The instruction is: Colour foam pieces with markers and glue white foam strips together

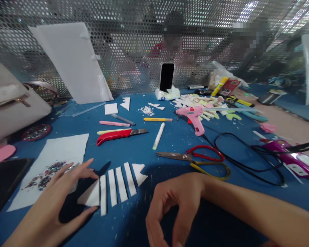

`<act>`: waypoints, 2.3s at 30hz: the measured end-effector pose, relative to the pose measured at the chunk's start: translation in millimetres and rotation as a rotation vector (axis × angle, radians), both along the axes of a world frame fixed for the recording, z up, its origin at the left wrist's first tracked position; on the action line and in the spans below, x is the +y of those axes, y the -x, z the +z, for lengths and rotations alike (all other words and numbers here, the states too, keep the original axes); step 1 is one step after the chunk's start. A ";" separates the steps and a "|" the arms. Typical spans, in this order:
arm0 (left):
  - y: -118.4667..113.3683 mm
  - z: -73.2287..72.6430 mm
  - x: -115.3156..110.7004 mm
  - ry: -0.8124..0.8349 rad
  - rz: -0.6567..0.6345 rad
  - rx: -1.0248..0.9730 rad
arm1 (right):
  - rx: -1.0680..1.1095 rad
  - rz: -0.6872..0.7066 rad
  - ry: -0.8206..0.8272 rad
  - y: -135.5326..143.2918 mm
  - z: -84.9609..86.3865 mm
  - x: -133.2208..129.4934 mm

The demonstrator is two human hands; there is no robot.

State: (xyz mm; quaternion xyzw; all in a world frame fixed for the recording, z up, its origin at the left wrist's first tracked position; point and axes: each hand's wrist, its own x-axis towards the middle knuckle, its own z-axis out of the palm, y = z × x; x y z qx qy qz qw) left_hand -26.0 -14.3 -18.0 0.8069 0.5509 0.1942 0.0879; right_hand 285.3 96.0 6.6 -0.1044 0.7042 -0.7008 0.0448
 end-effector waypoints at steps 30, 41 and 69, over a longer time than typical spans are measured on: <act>-15.2 3.9 -2.8 -0.104 0.004 0.042 | 0.003 0.106 0.271 9.7 -10.3 -4.9; -35.9 31.7 -25.3 0.539 -0.378 -0.684 | -0.131 -0.600 0.378 5.1 -3.1 -31.9; 5.0 45.9 -11.2 -0.083 0.004 -0.646 | -0.137 -1.020 -0.466 7.9 16.3 -29.6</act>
